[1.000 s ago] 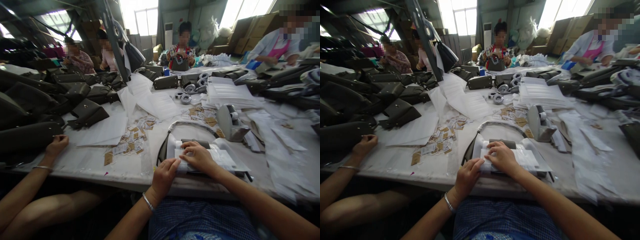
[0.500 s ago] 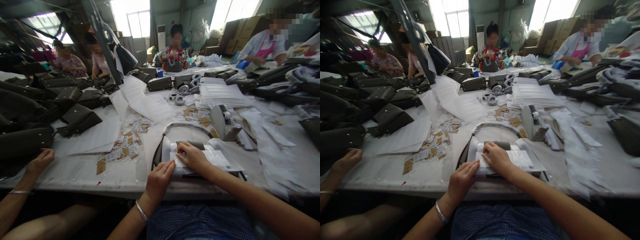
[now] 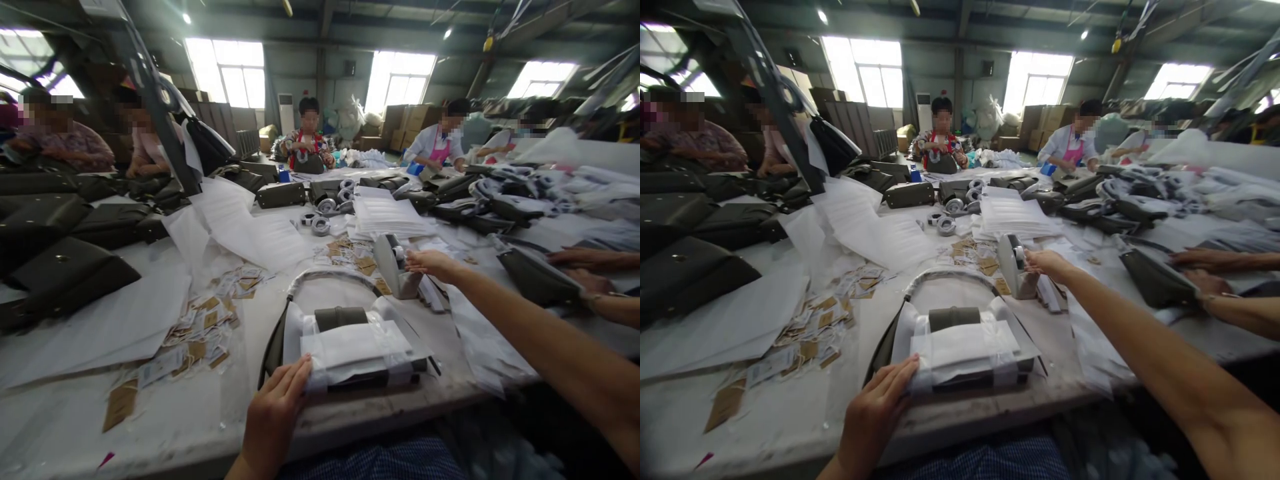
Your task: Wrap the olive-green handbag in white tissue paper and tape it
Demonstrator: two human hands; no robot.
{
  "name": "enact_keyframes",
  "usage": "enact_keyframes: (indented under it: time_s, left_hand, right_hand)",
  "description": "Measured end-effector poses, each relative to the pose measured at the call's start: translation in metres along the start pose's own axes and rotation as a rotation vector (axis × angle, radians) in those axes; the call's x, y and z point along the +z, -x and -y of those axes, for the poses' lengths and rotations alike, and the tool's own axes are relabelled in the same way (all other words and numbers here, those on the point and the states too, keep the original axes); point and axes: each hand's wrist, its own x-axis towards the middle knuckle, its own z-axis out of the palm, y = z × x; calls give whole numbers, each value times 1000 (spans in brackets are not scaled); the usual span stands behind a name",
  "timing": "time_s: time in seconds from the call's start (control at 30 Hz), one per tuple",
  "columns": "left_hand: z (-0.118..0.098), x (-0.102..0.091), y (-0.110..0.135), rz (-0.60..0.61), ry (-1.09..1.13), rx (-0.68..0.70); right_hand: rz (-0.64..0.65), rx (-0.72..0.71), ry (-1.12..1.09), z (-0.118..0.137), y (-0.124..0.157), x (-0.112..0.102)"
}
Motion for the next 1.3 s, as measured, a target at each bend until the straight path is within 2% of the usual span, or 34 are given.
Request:
enact_keyframes:
  time_s: [0.13, 0.3, 0.5, 0.63, 0.77, 0.9, 1.0, 1.1, 1.3]
  left_hand:
    - [-2, -3, -3, -30, -28, 13]
    - [-2, -4, -5, -44, -34, 22]
    - [-1, -2, -4, -30, -37, 26]
    - [-2, -3, -3, -37, -32, 28]
    - [-1, -3, -4, -45, -37, 39]
    - [-1, -3, -4, -49, -32, 39]
    - [-1, -3, -3, -48, -28, 38]
    - [0, -3, -3, -46, -35, 38]
    - [-3, -3, -3, -57, -20, 22]
  right_hand:
    - [77, 204, -101, 5, -19, 6]
    - [84, 277, -244, 4, -25, 3]
    - [57, 213, -351, 5, -18, -3]
    - [32, 131, -387, 3, 11, -14]
    - [23, 88, -382, -22, 59, -19]
    - [-52, 68, -422, -59, 90, -9]
    - [-112, 58, -466, -80, 91, 3]
    - [-169, 54, -452, -91, 80, 10]
    - [-198, -8, -267, -93, 60, 5]
